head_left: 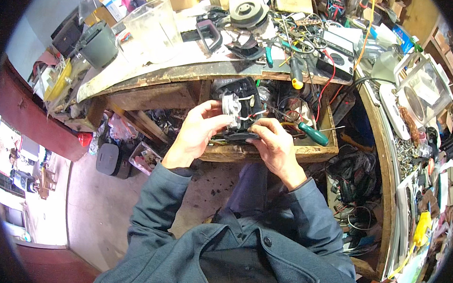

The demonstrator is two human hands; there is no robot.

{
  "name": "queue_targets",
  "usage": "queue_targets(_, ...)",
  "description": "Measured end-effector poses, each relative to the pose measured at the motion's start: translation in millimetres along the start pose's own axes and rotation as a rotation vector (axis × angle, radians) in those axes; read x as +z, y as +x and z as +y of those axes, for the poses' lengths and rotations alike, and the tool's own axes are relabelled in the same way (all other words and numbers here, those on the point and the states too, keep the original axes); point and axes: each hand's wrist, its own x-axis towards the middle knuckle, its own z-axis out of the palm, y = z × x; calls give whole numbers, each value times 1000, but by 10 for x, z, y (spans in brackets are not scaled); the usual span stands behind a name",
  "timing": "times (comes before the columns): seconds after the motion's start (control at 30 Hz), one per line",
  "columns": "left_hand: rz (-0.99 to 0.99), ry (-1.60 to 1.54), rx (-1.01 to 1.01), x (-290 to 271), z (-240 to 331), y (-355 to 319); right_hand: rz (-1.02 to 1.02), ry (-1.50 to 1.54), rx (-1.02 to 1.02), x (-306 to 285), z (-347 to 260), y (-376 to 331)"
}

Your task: The person assembles a blender by attaching the motor base to the clear pitcher, then repeatedly detaches and reattaches the base while rotating and inspecting the connection. The person handles the pitcher and motor base throughout the clip.

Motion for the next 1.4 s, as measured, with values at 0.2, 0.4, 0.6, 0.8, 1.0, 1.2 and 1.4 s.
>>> queue_targets(0.2, -62, 207, 148, 179, 41, -26, 72, 136, 25, -23, 62, -12)
queue_targets(0.4, 222, 98, 401, 129, -20, -73, 84, 637, 207, -85, 191, -25)
queue_targets(0.6, -269, -469, 140, 228, -546, -225, 53, 1236, 429, -89, 182, -129)
queue_targets(0.8, -192, -539, 126, 347, -396, -393, -19, 1342, 578, -80, -7, -190)
queue_targets(1.0, -131, -469, 199, 136, -273, -356, -275, 1088, 650, -416, -59, 10)
queue_targets(1.2, -164, -338, 212, -14, -347, -130, -120, 781, 605, -329, 21, 314)
queue_targets(1.4, -180, -339, 122, -47, -358, -58, -179, 522, 627, -258, -130, 544)
